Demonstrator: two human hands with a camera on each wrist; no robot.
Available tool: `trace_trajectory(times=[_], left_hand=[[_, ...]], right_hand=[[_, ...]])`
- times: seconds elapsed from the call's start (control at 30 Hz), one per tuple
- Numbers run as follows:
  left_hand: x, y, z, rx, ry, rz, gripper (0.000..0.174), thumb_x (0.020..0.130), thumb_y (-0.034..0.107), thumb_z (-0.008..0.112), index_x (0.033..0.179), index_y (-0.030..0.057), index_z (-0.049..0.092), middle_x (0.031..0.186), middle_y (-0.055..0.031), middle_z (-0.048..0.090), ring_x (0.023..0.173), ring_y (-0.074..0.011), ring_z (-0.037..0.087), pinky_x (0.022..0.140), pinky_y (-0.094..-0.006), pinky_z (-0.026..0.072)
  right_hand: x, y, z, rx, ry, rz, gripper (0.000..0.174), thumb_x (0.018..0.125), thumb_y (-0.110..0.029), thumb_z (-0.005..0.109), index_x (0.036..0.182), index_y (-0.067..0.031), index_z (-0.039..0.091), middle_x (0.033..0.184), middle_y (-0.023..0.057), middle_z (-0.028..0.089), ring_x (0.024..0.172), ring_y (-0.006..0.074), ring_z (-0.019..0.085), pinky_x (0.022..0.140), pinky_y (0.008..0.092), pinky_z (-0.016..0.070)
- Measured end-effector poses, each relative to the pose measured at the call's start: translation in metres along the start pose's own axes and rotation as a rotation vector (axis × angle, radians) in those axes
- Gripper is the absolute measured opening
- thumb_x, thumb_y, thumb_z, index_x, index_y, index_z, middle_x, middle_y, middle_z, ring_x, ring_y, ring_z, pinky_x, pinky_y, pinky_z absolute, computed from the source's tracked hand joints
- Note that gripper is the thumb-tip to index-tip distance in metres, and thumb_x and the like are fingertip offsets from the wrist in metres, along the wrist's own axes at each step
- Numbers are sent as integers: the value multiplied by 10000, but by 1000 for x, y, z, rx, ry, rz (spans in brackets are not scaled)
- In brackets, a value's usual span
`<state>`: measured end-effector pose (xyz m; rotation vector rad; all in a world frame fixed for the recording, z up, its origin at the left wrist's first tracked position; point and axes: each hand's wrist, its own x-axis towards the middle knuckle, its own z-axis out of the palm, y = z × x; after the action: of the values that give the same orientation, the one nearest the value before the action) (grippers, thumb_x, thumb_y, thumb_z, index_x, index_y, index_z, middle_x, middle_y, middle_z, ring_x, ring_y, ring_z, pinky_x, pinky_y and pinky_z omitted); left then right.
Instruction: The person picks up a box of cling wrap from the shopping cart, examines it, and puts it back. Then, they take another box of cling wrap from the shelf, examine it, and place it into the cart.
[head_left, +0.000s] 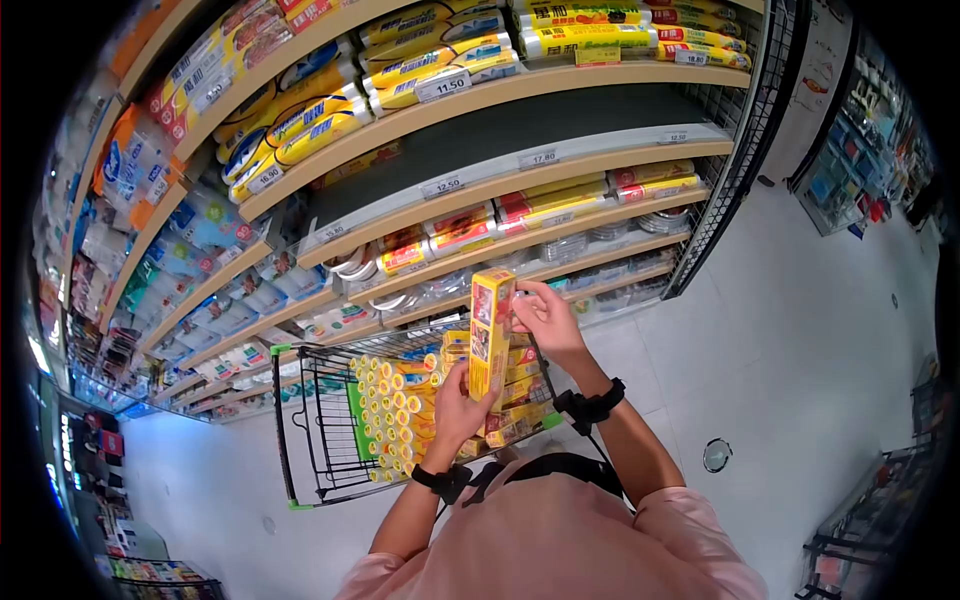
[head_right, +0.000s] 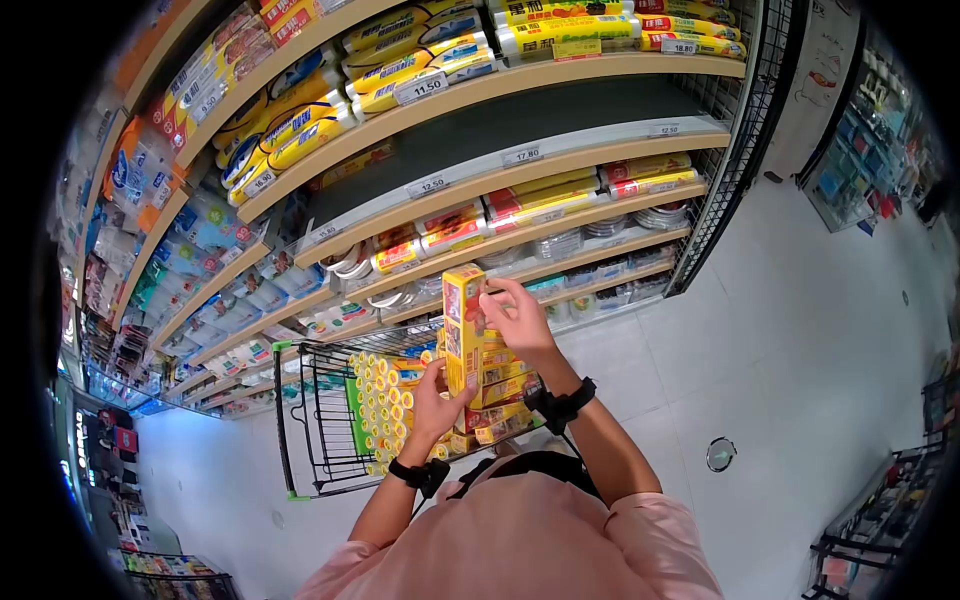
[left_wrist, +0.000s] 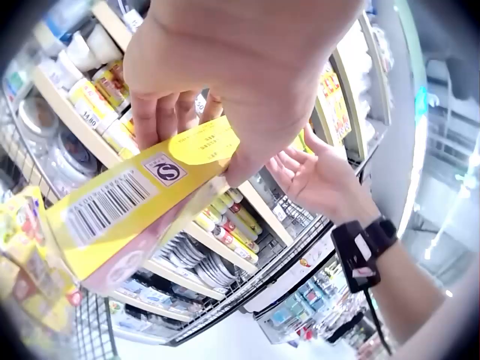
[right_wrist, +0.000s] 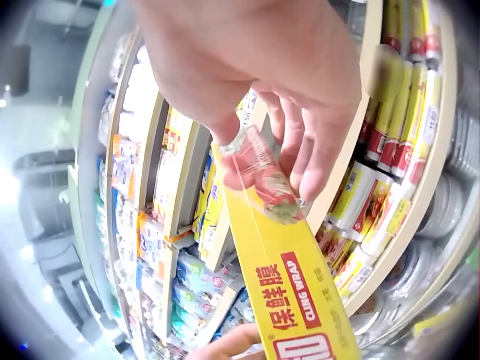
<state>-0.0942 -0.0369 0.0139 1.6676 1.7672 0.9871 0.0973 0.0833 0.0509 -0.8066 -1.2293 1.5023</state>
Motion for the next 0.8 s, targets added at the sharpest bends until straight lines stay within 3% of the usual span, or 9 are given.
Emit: trace_trajectory(times=[0.03,0.1,0.13,0.27,0.37,0.6,0.7,0.8], left_hand=[[0,-1,1,-206,-24,-50,541,804,104,804,1249,-2,513,1005,-119,695,862,-181,688,746,-294,555],[3,0,2,-619,-68,-149,479,829,52,777,1230,5,519,1037,-97,680,875,-141,669,744,-258,539],[4,2,-2,-629,-86,-162,434,870,-44,702,1245,7,489,1059,-97,672,933,-125,663,799,-250,547],[10,28,-10,-969,40,-277,438,894,-47,667,1265,28,447,1113,-105,661,1019,-165,666,885,-285,547],[13,21,-15,-1142,34,-273,430,913,-42,645,1281,45,440,1147,-106,657,1040,-178,662,885,-296,553],[8,26,-13,-1180,61,-216,425,944,-17,614,1317,47,422,1214,-115,619,1074,-190,640,922,-343,552],[8,20,-13,-1053,21,-249,329,971,62,605,1270,67,466,1151,-82,625,1068,-183,627,934,-377,538],[7,29,-15,-1058,-11,-352,253,989,126,599,1219,78,503,1112,-57,628,1050,-179,625,934,-404,535]], right_hand=[[-6,4,1,123,-29,-18,404,971,-213,639,1276,32,539,1004,84,665,913,120,668,754,247,524],[-17,16,-5,25,-131,88,376,986,-193,610,1292,15,545,1038,78,666,929,103,637,810,241,510],[-24,24,-7,-14,-202,152,360,996,-191,595,1301,-4,553,1046,66,663,927,100,634,807,239,510],[-49,29,-15,-145,-394,227,327,990,-174,608,1272,-7,597,1037,27,659,896,78,610,783,225,508],[-52,15,-21,-180,-447,236,327,964,-147,648,1251,5,613,1028,18,662,881,69,594,768,223,513],[-51,21,-28,-130,-432,152,421,902,-82,706,1296,6,585,1067,39,663,884,66,586,761,228,515],[-54,12,-27,-313,-364,84,544,806,-217,794,1263,7,602,1124,106,679,885,155,650,775,289,538],[-57,4,-19,-502,-255,-160,594,737,-216,817,1246,4,606,1174,160,658,1005,257,661,872,346,526]])
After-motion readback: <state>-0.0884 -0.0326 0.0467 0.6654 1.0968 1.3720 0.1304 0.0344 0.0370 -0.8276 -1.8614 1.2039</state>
